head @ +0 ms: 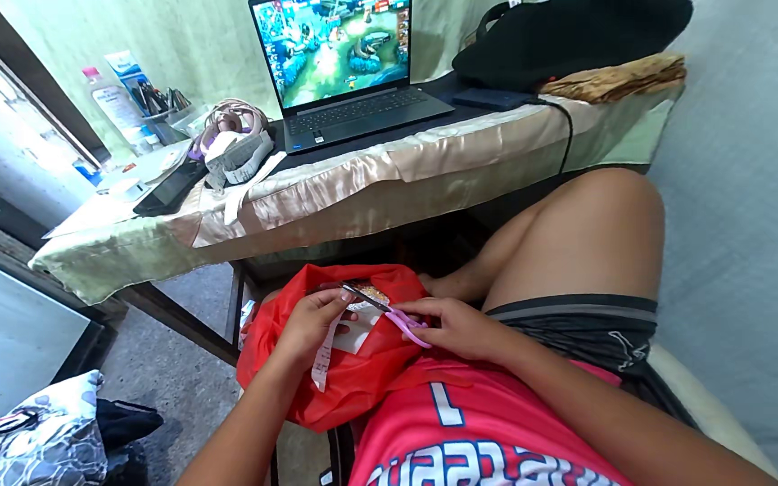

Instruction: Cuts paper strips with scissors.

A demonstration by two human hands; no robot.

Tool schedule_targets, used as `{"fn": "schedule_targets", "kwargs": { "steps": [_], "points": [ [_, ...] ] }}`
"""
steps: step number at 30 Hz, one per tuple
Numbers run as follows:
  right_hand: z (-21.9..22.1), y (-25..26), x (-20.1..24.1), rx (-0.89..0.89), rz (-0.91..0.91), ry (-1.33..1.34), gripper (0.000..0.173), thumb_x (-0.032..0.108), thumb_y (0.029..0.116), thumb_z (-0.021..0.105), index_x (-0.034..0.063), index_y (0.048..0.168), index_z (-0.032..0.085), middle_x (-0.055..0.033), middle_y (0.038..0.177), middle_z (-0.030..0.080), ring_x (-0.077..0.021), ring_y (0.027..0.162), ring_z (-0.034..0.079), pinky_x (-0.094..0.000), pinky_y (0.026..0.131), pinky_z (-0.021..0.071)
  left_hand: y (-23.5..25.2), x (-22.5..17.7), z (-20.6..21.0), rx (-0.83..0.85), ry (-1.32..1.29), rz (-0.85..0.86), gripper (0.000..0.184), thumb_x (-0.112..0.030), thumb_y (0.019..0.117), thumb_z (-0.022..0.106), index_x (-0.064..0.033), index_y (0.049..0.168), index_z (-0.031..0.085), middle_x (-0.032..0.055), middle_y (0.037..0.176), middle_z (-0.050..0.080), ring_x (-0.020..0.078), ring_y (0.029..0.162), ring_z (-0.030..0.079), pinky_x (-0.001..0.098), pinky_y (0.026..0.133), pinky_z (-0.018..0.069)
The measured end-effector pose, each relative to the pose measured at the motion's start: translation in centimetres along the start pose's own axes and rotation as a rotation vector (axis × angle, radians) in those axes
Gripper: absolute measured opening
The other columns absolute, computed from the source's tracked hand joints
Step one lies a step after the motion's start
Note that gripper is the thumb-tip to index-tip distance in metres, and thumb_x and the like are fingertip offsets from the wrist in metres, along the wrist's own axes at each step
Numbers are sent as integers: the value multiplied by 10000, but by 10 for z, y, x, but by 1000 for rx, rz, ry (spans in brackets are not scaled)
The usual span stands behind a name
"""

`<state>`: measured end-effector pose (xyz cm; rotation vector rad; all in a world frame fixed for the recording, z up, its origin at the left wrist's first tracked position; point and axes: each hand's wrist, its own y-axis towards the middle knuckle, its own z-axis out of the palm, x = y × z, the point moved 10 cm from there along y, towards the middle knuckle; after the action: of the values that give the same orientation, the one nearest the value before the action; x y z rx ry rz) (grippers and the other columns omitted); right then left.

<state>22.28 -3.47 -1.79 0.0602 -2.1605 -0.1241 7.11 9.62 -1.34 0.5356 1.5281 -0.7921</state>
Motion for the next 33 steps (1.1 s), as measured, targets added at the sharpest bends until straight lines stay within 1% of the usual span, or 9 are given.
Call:
{"fn": "schedule_targets", "kwargs": {
  "steps": [5, 7, 9, 11, 19, 24, 28, 31, 33],
  "points": [
    [-1, 1, -3, -6, 43, 3, 358, 242, 1018, 632, 178, 1369, 659, 8, 1092, 725, -44, 894, 676, -240, 800, 571, -1, 0, 0, -4, -8, -6, 238, -188, 1063, 564, -22, 1139, 717, 93, 1092, 746, 180, 869, 722, 330, 732, 606],
    [-1, 1, -1, 1, 26, 17, 372, 252, 1009, 647, 167, 1371, 655, 8, 1110, 727, -41, 930, 679, -239, 845, 569, -1, 0, 1, 1, -9, -2, 240, -187, 1064, 562, -24, 1141, 719, 92, 1099, 746, 181, 874, 721, 329, 733, 605],
    [1, 0, 2, 10, 3, 38, 419, 285, 985, 679, 157, 1383, 645, -5, 1192, 709, -44, 1023, 670, -246, 922, 557, -1, -1, 1, 6, -9, 2, 233, -179, 1065, 558, -22, 1123, 719, 95, 1074, 745, 186, 872, 719, 333, 733, 606],
    [1, 0, 3, 5, -3, 39, 458, 324, 964, 699, 161, 1388, 645, -18, 1248, 688, -53, 1081, 654, -250, 952, 545, -1, -1, 1, 7, -9, 4, 223, -164, 1065, 551, -19, 1100, 717, 97, 1049, 744, 185, 861, 718, 332, 725, 605],
    [0, 0, 1, 5, 0, -3, 446, 316, 982, 681, 160, 1398, 639, -17, 1234, 696, -50, 1067, 659, -254, 960, 542, -1, 0, 0, -2, -4, 4, 237, -178, 1068, 551, -20, 1132, 717, 95, 1066, 746, 187, 867, 719, 330, 726, 603],
    [-2, 1, 0, -2, 3, -19, 390, 269, 1004, 648, 170, 1381, 651, -1, 1162, 716, -46, 995, 670, -247, 908, 555, 0, 1, 0, -6, -5, -4, 244, -195, 1066, 559, -24, 1133, 719, 96, 1079, 745, 186, 868, 721, 332, 731, 605],
    [-3, 1, -2, -9, 34, -20, 355, 239, 1018, 630, 167, 1364, 660, 0, 1096, 728, -51, 911, 680, -251, 825, 573, 0, 1, 0, -9, -2, -5, 244, -195, 1063, 566, -25, 1149, 719, 93, 1095, 743, 182, 863, 720, 331, 730, 605],
    [0, 0, 2, 3, -3, -21, 418, 290, 996, 659, 162, 1394, 639, -9, 1198, 706, -46, 1032, 665, -251, 934, 550, 0, 1, 0, -6, -2, 3, 233, -181, 1063, 563, -19, 1125, 718, 97, 1048, 741, 186, 858, 717, 338, 730, 608],
    [0, 0, 2, -5, -16, -32, 476, 361, 971, 684, 172, 1404, 634, -21, 1249, 682, -56, 1083, 640, -259, 959, 531, 0, 0, 0, -3, -9, 7, 219, -159, 1064, 553, -16, 1097, 716, 96, 1009, 738, 184, 845, 714, 338, 725, 608]
  ]
}}
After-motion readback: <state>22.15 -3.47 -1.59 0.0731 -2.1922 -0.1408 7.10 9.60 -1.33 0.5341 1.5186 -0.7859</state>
